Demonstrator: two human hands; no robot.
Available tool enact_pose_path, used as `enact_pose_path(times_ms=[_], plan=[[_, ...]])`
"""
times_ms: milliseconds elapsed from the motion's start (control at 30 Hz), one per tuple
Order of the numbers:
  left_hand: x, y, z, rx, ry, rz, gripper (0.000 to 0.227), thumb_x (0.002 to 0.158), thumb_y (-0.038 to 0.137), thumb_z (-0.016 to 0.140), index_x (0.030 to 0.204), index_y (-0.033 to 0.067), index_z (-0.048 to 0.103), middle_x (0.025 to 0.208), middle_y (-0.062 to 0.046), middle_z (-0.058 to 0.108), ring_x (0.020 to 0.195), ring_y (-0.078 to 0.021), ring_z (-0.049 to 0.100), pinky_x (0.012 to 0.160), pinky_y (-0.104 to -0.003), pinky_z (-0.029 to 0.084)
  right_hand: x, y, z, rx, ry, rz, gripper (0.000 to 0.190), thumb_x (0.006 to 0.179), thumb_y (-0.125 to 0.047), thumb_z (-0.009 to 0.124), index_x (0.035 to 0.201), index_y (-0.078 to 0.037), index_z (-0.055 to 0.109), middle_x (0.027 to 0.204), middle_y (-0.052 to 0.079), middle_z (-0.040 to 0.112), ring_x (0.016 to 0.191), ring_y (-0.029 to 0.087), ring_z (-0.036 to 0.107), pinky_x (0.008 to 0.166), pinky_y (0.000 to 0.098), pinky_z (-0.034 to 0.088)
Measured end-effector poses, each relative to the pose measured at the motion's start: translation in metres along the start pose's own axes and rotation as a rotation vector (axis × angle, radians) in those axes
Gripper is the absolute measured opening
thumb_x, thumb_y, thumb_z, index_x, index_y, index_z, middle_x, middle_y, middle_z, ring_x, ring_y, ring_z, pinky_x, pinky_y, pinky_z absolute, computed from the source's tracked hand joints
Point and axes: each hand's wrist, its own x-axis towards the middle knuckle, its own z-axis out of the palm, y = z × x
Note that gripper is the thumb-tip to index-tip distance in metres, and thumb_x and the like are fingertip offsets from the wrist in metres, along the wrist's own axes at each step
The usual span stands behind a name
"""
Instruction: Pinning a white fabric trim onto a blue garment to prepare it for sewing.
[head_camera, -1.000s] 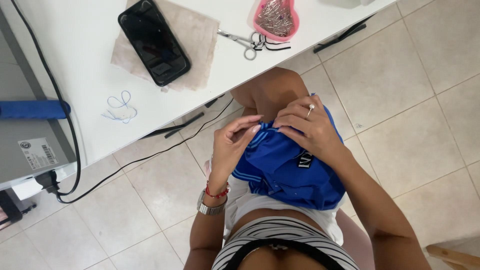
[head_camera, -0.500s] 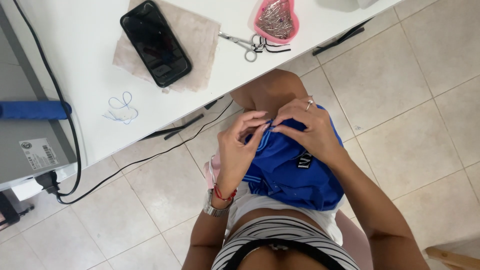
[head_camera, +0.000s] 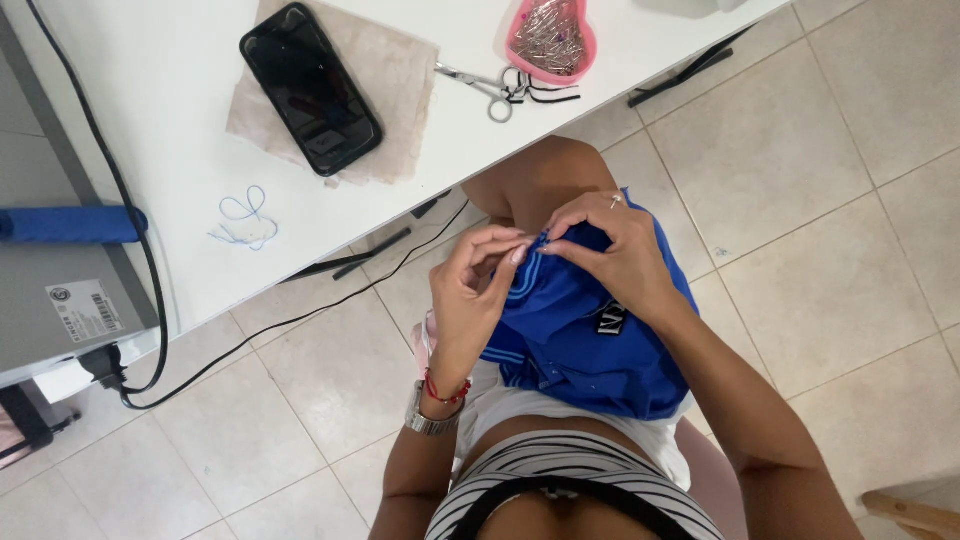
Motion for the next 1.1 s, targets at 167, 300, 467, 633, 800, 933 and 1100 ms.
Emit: enact_pose_path(times_ms=[167,300,467,633,800,933,1100], plan=[[0.000,-0.009,-0.011,0.207,-0.138,0.047,0.037,0.094,0.016,0.089,0.126,0.0046,0.074,0.098,-0.014,0.077,0.086,-0.0237,0.076,0.079,-0.040,0.064,0.000,-0.004,0.001,0.012,0.010,0.034,0.014,0.092,-0.010,0.090,0.099,-0.010,0.077,0.100,0.004,0.081,0.099,0.023,0.075,0.097,0.0352,0.052],[-0.001,-0.010,-0.007,0.291,-0.135,0.074,0.018,0.100,0.018,0.083,0.111,0.0055,0.078,0.078,-0.011,0.066,0.074,-0.0252,0.071,0.071,-0.040,0.059,0.000,-0.011,0.002,-0.037,0.024,0.071,0.017,0.092,-0.012,0.091,0.101,-0.009,0.077,0.098,0.005,0.081,0.098,0.024,0.075,0.096,0.0377,0.054],[-0.001,-0.019,-0.005,0.299,-0.107,0.110,0.012,0.101,0.015,0.082,0.108,0.0066,0.080,0.074,-0.010,0.064,0.071,-0.0241,0.069,0.070,-0.037,0.058,0.005,-0.018,-0.005,-0.058,-0.027,0.071,0.028,0.089,-0.015,0.093,0.111,-0.011,0.078,0.103,0.004,0.082,0.102,0.023,0.076,0.101,0.0361,0.051],[-0.002,-0.031,-0.007,0.275,-0.059,0.098,0.014,0.098,0.018,0.087,0.102,0.0060,0.080,0.071,-0.007,0.064,0.069,-0.0182,0.066,0.070,-0.034,0.058,0.010,-0.020,-0.017,-0.079,-0.095,0.067,0.035,0.090,-0.011,0.090,0.123,-0.011,0.078,0.104,0.005,0.083,0.104,0.023,0.078,0.108,0.0356,0.044],[0.006,-0.010,-0.004,0.212,-0.044,0.105,0.017,0.096,0.014,0.088,0.112,0.0108,0.083,0.087,-0.007,0.074,0.076,-0.0173,0.072,0.069,-0.030,0.061,0.006,-0.012,-0.015,-0.068,-0.099,0.082,0.036,0.092,-0.013,0.089,0.126,-0.015,0.078,0.104,0.001,0.083,0.104,0.017,0.077,0.108,0.0312,0.042],[0.006,-0.013,-0.004,0.185,-0.035,0.087,0.013,0.095,0.007,0.087,0.107,0.0112,0.087,0.083,-0.005,0.078,0.072,-0.0123,0.071,0.065,-0.029,0.060,0.004,-0.004,-0.013,-0.072,-0.090,0.048,0.036,0.090,-0.013,0.091,0.124,-0.015,0.079,0.103,-0.001,0.083,0.102,0.016,0.077,0.107,0.0287,0.043],[0.004,-0.017,-0.008,0.195,-0.021,0.074,0.012,0.092,0.004,0.089,0.103,0.0081,0.087,0.080,-0.010,0.078,0.075,-0.0178,0.076,0.067,-0.032,0.062,0.010,-0.015,-0.014,-0.147,-0.088,-0.023,0.037,0.089,-0.014,0.091,0.124,-0.014,0.079,0.105,0.000,0.084,0.104,0.019,0.078,0.108,0.0331,0.045]])
